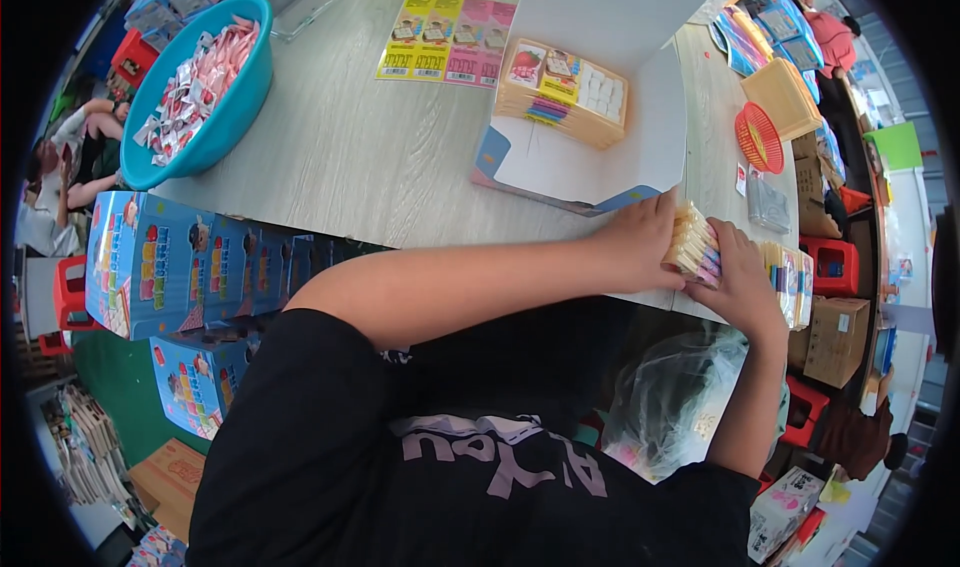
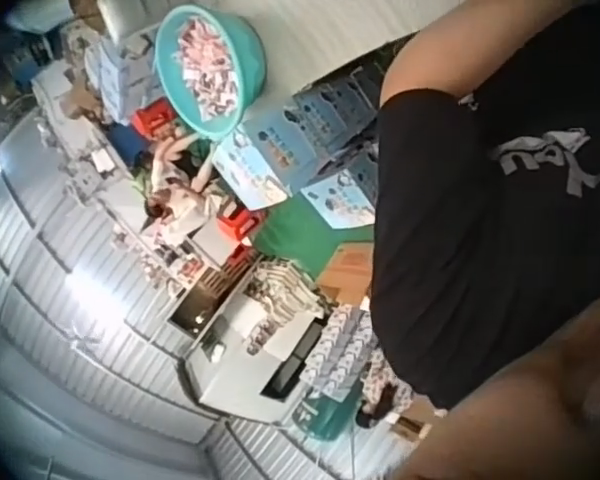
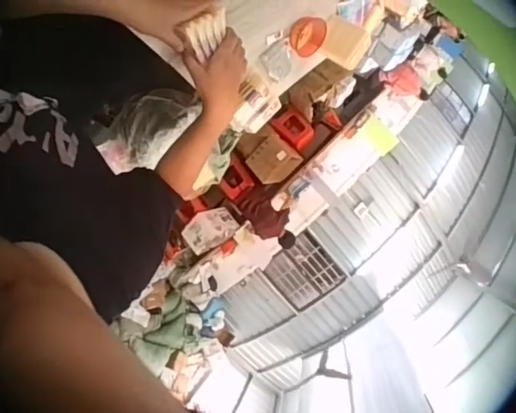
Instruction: Assembling cardboard boxes and filling them with stacks of packaged marshmallow treats.
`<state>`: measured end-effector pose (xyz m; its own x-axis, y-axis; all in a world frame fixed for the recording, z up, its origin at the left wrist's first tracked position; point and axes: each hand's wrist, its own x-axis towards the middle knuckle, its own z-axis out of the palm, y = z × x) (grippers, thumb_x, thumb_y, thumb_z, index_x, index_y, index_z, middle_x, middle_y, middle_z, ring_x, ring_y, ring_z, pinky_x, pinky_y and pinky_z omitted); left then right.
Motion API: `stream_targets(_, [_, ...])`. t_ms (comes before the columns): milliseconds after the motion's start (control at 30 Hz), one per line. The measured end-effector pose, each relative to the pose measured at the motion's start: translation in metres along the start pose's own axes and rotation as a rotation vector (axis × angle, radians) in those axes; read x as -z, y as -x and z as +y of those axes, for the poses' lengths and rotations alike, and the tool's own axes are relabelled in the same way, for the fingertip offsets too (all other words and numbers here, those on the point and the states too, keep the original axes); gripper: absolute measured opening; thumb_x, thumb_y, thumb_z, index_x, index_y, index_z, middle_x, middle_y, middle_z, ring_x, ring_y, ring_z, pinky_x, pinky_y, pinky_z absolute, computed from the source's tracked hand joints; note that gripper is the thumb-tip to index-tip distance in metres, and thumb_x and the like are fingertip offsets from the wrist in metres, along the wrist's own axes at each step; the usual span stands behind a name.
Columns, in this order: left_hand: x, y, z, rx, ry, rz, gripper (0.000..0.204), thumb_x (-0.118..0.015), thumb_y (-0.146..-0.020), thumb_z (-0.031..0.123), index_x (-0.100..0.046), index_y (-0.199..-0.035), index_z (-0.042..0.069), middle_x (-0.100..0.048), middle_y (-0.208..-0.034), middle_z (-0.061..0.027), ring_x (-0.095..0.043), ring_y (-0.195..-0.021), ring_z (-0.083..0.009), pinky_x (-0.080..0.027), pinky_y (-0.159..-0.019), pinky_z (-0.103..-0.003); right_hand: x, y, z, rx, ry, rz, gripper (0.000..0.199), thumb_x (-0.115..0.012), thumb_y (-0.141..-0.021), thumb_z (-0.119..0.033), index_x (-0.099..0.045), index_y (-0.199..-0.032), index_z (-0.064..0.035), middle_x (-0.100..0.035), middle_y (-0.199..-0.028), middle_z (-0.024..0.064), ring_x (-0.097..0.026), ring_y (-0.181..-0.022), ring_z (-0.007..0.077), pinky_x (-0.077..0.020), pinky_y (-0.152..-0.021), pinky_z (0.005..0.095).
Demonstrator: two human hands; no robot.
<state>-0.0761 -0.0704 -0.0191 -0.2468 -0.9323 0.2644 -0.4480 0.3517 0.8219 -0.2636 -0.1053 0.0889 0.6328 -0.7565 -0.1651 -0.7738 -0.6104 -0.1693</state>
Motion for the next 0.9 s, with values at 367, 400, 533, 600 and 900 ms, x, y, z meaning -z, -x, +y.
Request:
stream_targets(367, [0.126, 0.127, 0.034, -0.158, -0.036, 0.234, 0.061, -0.076, -0.079, 0.014, -0.047, -0.13, 0.0, -0.057, -0.117, -0.0139, -0.061, -0.086, -0.0212, -0.047, -0.088, -0.035, 0.017, 0.0, 0.007, 0.026, -0.254, 0.082, 0.075, -0.084, -0.071, -0.026, -0.048, -0.132, 0.0, -0.061, -0.12, 0.0147, -0.063, -0.108, 0.0302, -0.0499, -0.093, 0.0429])
stream_targets(400, [0.144, 0.126, 0.028, -0.23, -0.139, 0.406, 0.056, -0.07, -0.077, 0.006, -0.046, -0.128, 0.0, -0.054, -0.112, -0.0124, -0.057, -0.081, -0.0193, -0.045, -0.086, -0.034, 0.022, 0.0, 0.009, 0.042, -0.429, 0.193, 0.075, -0.085, -0.073, -0.025, -0.048, -0.133, 0.0001, -0.062, -0.121, 0.0128, -0.064, -0.109, 0.025, -0.0528, -0.091, 0.0417])
stream_targets(533, [0.186, 0.097, 0.012, -0.271, -0.216, 0.747, 0.052, -0.068, -0.078, 0.005, -0.05, -0.127, 0.001, -0.051, -0.107, -0.0119, -0.05, -0.077, -0.0184, -0.045, -0.074, -0.03, 0.075, -0.011, 0.013, 0.343, -0.788, 0.45, 0.077, -0.07, -0.088, -0.034, -0.037, -0.148, 0.0021, -0.058, -0.133, 0.0171, -0.066, -0.109, 0.0234, -0.0577, -0.085, 0.0394])
stream_targets(600, [0.195, 0.079, 0.012, -0.28, -0.3, 0.715, 0.047, -0.067, -0.081, 0.006, -0.052, -0.126, 0.002, -0.052, -0.108, -0.0108, -0.05, -0.076, -0.0178, -0.045, -0.072, -0.03, 0.088, -0.044, 0.021, 0.415, -0.803, 0.679, 0.081, -0.071, -0.087, -0.04, -0.039, -0.147, 0.0032, -0.057, -0.136, 0.016, -0.062, -0.118, 0.0255, -0.0538, -0.097, 0.0412])
stream_targets(900, [0.18, 0.066, -0.02, 0.011, 0.111, 0.551, 0.027, -0.062, -0.093, 0.016, -0.051, -0.115, 0.005, -0.051, -0.099, -0.0068, -0.051, -0.076, -0.0149, -0.048, -0.068, -0.029, 0.083, -0.144, -0.104, 0.395, -0.88, -0.025, 0.068, -0.081, -0.076, -0.034, -0.057, -0.129, 0.0017, -0.069, -0.112, 0.0093, -0.066, -0.098, 0.0136, -0.0514, -0.088, 0.0289])
